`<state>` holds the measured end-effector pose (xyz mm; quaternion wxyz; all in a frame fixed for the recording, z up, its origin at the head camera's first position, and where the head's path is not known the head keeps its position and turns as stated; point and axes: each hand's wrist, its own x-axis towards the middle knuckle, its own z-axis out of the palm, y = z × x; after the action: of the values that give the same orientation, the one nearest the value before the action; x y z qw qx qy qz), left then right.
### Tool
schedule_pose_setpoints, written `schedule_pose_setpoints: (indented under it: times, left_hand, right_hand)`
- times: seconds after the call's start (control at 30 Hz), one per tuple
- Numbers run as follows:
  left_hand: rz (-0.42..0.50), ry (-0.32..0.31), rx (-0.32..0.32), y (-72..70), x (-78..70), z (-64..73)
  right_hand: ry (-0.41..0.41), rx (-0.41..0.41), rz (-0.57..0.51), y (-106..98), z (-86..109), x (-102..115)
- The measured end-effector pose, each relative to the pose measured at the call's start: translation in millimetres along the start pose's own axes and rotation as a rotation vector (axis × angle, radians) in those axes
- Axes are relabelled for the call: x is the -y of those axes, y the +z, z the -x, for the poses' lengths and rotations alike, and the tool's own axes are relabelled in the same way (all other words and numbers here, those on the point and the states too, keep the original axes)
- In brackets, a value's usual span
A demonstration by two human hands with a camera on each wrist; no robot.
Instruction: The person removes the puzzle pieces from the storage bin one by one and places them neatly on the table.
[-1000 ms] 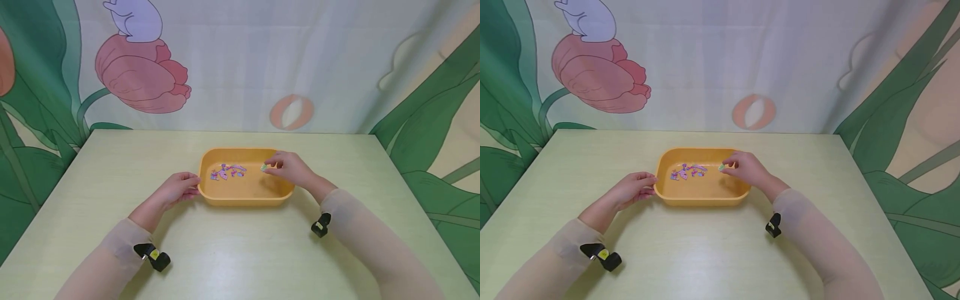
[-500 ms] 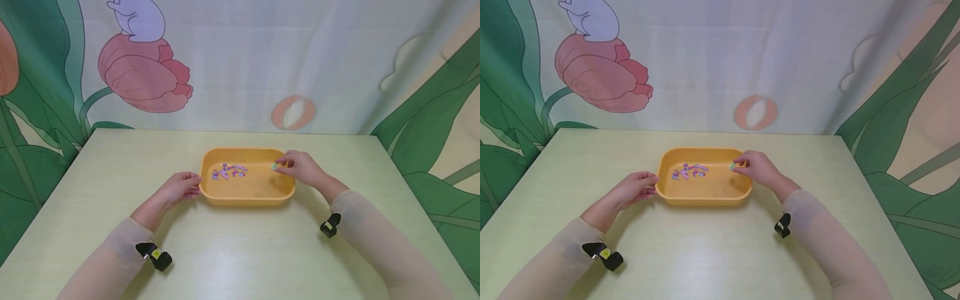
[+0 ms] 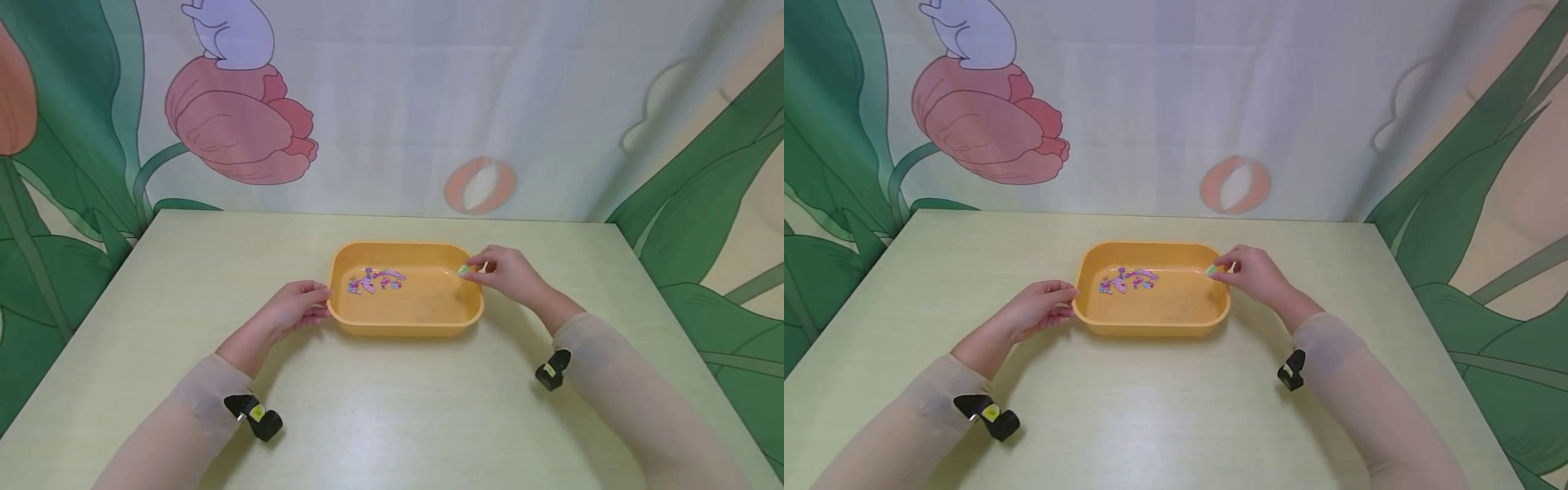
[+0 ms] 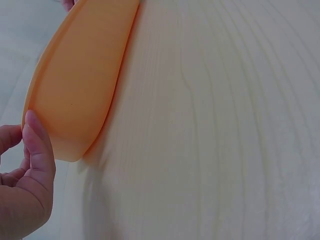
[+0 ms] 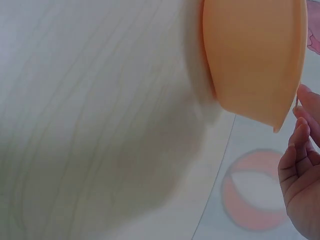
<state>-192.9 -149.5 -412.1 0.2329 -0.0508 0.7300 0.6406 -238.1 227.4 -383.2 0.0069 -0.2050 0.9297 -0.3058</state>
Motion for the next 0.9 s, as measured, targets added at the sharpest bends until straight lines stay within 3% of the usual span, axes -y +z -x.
schedule_pose_setpoints:
  times: [0.27, 0.53, 0.9]
  left_hand:
    - [0.001, 0.029, 0.025, -1.5, 2.1, 0.1]
    - [-0.009, 0.013, 0.013, -0.2, 0.0, -0.1]
    - [-0.003, 0.009, 0.0, -0.1, 0.6, 0.1]
  right_hand:
    - [0.084, 0.002, -0.011, -0.4, 2.8, -11.4]
    - [0.138, 0.005, 0.002, -8.2, 4.5, -18.5]
    - [0.131, -0.013, 0.025, -12.7, 8.9, -28.1]
